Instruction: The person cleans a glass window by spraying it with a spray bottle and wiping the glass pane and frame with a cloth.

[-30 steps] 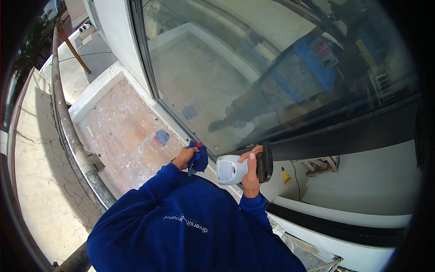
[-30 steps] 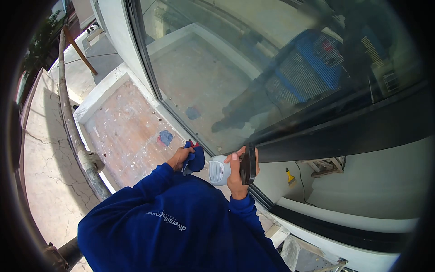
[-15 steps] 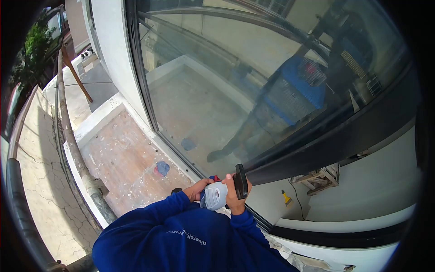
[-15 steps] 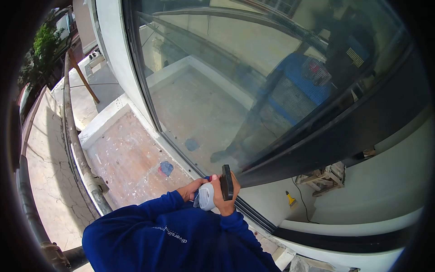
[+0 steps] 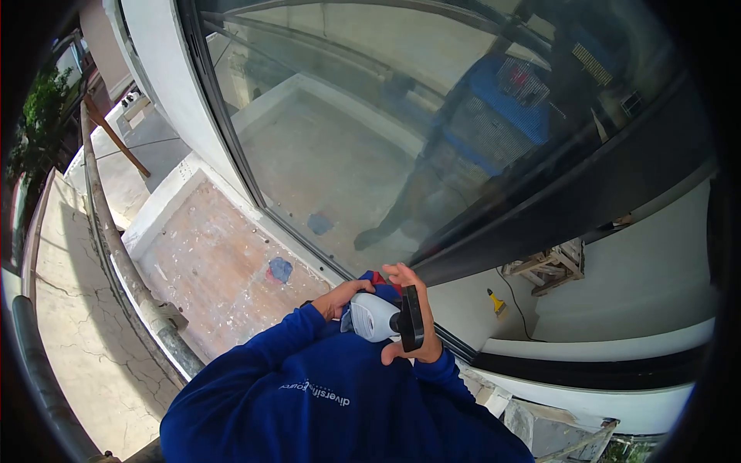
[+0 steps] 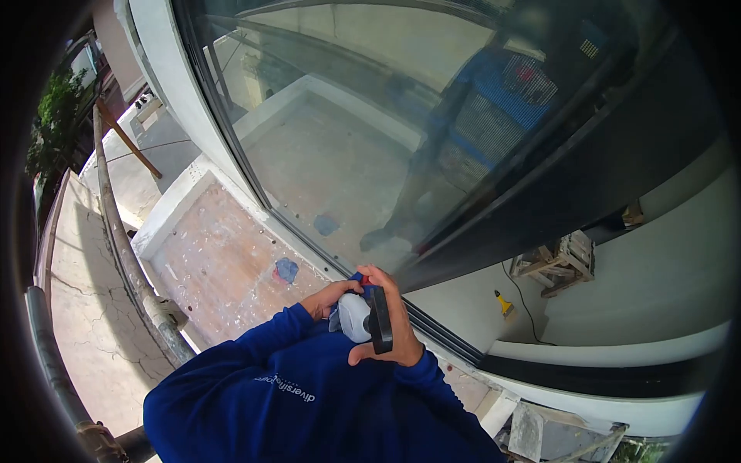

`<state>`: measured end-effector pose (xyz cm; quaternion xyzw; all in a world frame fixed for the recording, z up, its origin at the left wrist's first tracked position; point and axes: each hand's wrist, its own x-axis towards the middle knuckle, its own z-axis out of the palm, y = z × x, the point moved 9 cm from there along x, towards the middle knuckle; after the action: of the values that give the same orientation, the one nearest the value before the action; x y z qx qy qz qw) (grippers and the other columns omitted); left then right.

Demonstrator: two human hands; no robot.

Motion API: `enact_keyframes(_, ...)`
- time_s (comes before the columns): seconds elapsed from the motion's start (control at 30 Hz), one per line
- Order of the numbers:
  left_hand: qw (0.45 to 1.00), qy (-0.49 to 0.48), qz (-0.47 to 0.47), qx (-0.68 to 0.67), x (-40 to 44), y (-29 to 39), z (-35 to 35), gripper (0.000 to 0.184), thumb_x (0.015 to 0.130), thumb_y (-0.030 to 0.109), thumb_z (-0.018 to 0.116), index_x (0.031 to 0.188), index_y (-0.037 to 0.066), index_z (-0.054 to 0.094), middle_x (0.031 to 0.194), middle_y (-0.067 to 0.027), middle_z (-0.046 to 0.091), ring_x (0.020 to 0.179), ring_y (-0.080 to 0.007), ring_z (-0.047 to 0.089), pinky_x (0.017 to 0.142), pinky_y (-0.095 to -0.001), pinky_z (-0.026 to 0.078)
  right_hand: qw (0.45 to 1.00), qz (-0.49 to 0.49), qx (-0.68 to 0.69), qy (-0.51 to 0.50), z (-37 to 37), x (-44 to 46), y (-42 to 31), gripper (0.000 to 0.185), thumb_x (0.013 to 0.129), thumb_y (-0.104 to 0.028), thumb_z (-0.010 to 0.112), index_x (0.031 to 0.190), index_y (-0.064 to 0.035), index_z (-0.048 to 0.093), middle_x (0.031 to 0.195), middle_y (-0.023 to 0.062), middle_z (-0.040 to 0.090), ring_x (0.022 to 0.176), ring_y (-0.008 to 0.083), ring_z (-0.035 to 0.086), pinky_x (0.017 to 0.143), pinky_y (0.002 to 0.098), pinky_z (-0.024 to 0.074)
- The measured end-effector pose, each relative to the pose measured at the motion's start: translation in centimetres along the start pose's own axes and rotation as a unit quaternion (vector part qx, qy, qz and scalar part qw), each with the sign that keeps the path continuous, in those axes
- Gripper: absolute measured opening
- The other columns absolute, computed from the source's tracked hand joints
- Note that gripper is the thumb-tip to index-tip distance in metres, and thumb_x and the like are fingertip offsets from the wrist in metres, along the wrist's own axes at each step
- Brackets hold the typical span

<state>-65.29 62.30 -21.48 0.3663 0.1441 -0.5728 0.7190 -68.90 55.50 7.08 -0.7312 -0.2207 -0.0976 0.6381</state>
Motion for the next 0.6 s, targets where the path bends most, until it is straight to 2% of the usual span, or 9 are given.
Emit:
enact_keyframes(0.03,1.000,-0.016,0.007,-0.001,0.4,-0.1,0.1,0.031,0.088,0.023,0.063,0.109,0.001,0.066,0.090,-0.0107,0.071,0.072,-0.0228,0.071,0.069,-0.0392,0.061,1.000,-0.001,0.013,-0.020,0.1,-0.3,-0.3,0.117,0.062,-0.041,0.097,0.152,-0.0018,0.033,0.148,0.0196,0.045,0.135,0.0353,0.047,0.114,0.0461,0.0346)
enact_keyframes(0.13,0.998,-0.039,0.044,-0.013,-0.6,0.3,2.0,0.033,0.088,0.022,0.066,0.113,0.001,0.062,0.095,-0.0110,0.070,0.072,-0.0229,0.071,0.067,-0.0390,0.061,0.980,0.042,-0.154,-0.120,1.0,-1.1,-1.0,0.128,0.057,-0.050,0.097,0.154,-0.0012,0.029,0.144,0.0214,0.048,0.137,0.0367,0.045,0.114,0.0468,0.0348)
enact_keyframes(0.17,0.998,-0.052,0.020,-0.013,0.3,-0.3,1.2,0.036,0.087,0.019,0.068,0.117,0.001,0.059,0.099,-0.0123,0.069,0.073,-0.0232,0.071,0.065,-0.0393,0.062,0.971,0.062,-0.156,-0.168,1.3,-1.3,-1.1,0.124,0.062,-0.039,0.096,0.156,-0.0015,0.026,0.150,0.0199,0.045,0.142,0.0372,0.040,0.118,0.0473,0.0288)
enact_keyframes(0.3,0.990,0.040,0.036,0.129,-3.3,1.9,2.6,0.044,0.086,0.018,0.068,0.121,-0.002,0.053,0.098,-0.0094,0.067,0.078,-0.0196,0.070,0.071,-0.0366,0.061,0.943,0.133,-0.005,-0.304,-0.9,-3.9,-1.8,0.102,0.078,-0.028,0.087,0.156,-0.0004,0.028,0.151,0.0220,0.044,0.147,0.0344,0.035,0.120,0.0469,0.0258)
enact_keyframes(0.4,0.991,0.010,0.019,0.132,-2.6,1.3,2.6,0.049,0.086,0.019,0.070,0.126,-0.002,0.051,0.100,-0.0103,0.067,0.080,-0.0190,0.070,0.070,-0.0370,0.061,0.926,0.182,0.258,-0.206,-2.5,-4.2,-0.9,0.097,0.087,-0.049,0.074,0.155,0.0044,0.030,0.157,0.0210,0.040,0.149,0.0377,0.031,0.122,0.0490,0.0168)
enact_keyframes(0.43,0.993,-0.002,0.021,0.117,-2.2,0.9,2.6,0.049,0.086,0.019,0.070,0.126,-0.002,0.051,0.101,-0.0108,0.067,0.082,-0.0191,0.071,0.070,-0.0365,0.061,0.941,0.198,0.227,-0.156,-2.5,-4.1,-0.5,0.085,0.095,-0.062,0.055,0.149,0.0026,0.044,0.151,0.0230,0.045,0.145,0.0393,0.037,0.120,0.0507,0.0204)
enact_keyframes(0.53,0.996,-0.022,0.032,0.083,-0.9,0.1,1.8,0.048,0.087,0.018,0.070,0.127,-0.001,0.053,0.102,-0.0120,0.068,0.083,-0.0197,0.071,0.069,-0.0359,0.061,0.968,0.183,0.106,-0.134,-2.0,-2.1,0.1,0.074,0.100,-0.059,0.049,0.145,-0.0010,0.052,0.143,0.0240,0.050,0.138,0.0393,0.043,0.117,0.0510,0.0253)
enact_keyframes(0.57,0.996,-0.024,0.038,0.080,-0.4,0.0,1.6,0.046,0.086,0.016,0.069,0.126,-0.001,0.053,0.101,-0.0122,0.068,0.081,-0.0202,0.071,0.068,-0.0363,0.062,0.976,0.185,0.087,-0.081,-2.3,-1.6,-0.3,0.061,0.103,-0.052,0.046,0.136,-0.0028,0.062,0.135,0.0225,0.055,0.132,0.0378,0.047,0.115,0.0516,0.0278)
enact_keyframes(0.6,0.996,-0.025,0.043,0.076,0.1,-0.3,1.3,0.045,0.086,0.014,0.068,0.126,0.000,0.053,0.099,-0.0123,0.068,0.079,-0.0208,0.072,0.066,-0.0366,0.062,0.973,0.173,0.131,-0.079,-2.1,-1.5,-0.5,0.059,0.103,-0.051,0.048,0.132,-0.0017,0.064,0.133,0.0221,0.055,0.130,0.0375,0.048,0.115,0.0514,0.0280)
